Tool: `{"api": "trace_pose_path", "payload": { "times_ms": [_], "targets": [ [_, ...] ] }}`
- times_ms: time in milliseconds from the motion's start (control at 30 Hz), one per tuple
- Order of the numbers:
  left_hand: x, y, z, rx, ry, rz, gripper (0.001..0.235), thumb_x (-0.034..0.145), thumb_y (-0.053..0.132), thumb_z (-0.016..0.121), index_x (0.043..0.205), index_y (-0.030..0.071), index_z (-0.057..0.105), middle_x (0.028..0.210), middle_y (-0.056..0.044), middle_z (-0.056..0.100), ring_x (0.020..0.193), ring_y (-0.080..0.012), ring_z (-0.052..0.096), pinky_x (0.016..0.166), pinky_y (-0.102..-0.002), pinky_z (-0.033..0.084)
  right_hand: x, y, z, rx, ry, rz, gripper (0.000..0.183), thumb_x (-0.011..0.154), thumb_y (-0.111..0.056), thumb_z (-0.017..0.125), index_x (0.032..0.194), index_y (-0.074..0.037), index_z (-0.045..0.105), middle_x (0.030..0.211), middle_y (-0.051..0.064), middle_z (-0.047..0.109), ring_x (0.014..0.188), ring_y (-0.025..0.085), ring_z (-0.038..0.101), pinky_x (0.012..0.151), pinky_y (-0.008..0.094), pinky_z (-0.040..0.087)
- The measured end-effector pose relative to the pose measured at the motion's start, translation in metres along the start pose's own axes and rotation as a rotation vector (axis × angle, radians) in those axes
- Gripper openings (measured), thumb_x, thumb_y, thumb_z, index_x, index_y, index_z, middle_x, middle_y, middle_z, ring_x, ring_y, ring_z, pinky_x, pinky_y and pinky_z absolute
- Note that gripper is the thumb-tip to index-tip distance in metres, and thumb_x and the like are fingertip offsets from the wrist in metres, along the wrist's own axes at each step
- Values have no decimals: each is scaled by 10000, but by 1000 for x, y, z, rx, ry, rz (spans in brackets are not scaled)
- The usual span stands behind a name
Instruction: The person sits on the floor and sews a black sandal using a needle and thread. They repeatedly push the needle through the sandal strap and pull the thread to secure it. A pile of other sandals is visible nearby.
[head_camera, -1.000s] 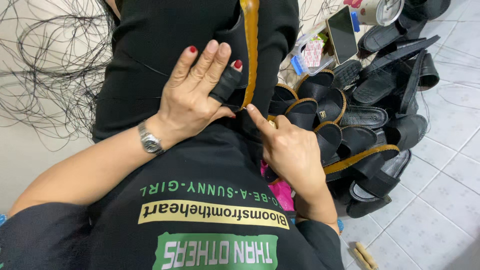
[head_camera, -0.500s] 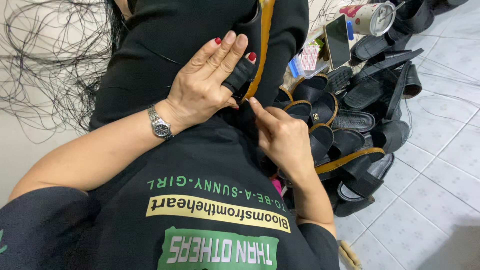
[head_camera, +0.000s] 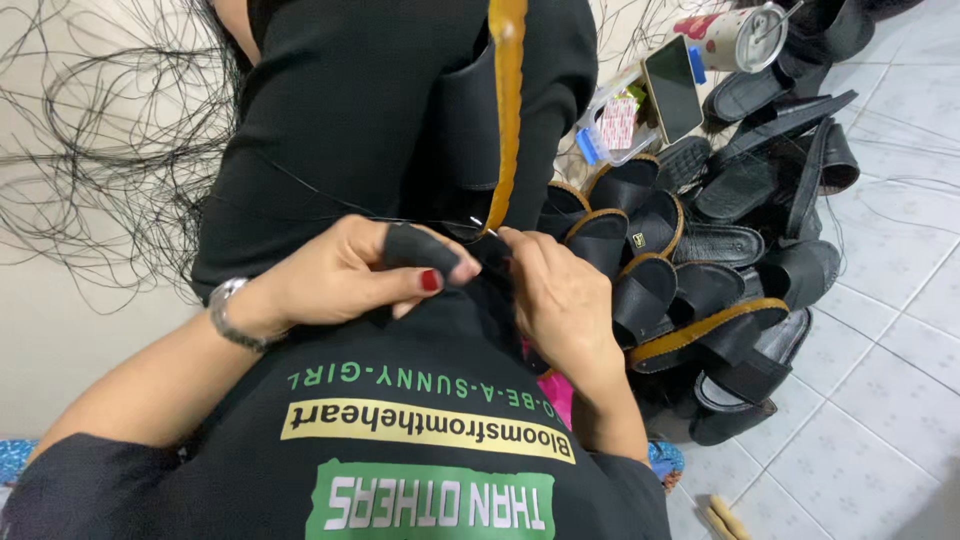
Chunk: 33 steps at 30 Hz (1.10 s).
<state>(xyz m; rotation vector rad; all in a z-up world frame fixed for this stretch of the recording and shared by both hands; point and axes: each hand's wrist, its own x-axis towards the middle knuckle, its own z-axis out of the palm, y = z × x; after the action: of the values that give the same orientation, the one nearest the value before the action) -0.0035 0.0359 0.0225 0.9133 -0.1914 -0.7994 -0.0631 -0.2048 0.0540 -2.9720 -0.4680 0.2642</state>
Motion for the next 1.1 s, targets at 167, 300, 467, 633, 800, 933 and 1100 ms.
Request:
{"api": "trace_pose_path", "payload": {
  "times_ms": [167,300,467,633,800,933,1100],
  "targets": [
    [6,-51,-25,1551,51,651,214,854,158,840,766,32,691,1067,-77,657,945,-238,632,783,-369,503,2,-1,4,131,16,-38,264,958,-152,631,1221,-154,650,941,-1,679,785,205,710,654,305,564],
    [6,12,-4,1432,104,652,408,921,212,793,565,54,674,1016,-71,675,837,-267,623,725,-362,481,-1,1,7,94,66,-36,195,983,-196,626,1170,-149,653,928,6,670,771,206,708,645,297,551],
    [5,24,17,145,24,-93,134,948,41,656,1034,-11,744,690,-65,665,620,-100,590,566,-226,504,-2,7,10,140,72,-62,220,945,-175,675,1161,-140,653,916,4,670,766,201,714,652,290,555],
    [14,-16,3,700,268,-76,136,880,56,754,982,-31,776,691,-133,708,586,-205,671,494,-263,505,3,14,15,124,78,-132,228,959,-174,638,1187,-193,644,909,-19,654,738,183,699,645,289,553],
    [24,-6,11,761,168,-114,161,852,80,765,993,6,791,814,-160,756,734,-276,753,617,-315,580,-9,6,-23,-109,-15,-85,392,910,-132,563,1283,-244,607,834,-8,583,636,188,647,576,330,541],
    [16,-24,7,823,147,146,342,838,70,785,1156,-11,689,1055,-166,693,931,-273,690,806,-323,535,-39,21,-60,5,-276,33,552,903,-161,561,1440,-283,527,825,12,582,604,251,646,509,402,501],
    [25,-36,4,904,129,273,408,893,35,747,1279,-26,632,1214,-167,667,1078,-307,691,961,-355,559,-43,35,-11,692,-212,209,473,1001,-201,571,1437,-25,518,1067,84,720,747,185,633,764,305,480]
  ]
}}
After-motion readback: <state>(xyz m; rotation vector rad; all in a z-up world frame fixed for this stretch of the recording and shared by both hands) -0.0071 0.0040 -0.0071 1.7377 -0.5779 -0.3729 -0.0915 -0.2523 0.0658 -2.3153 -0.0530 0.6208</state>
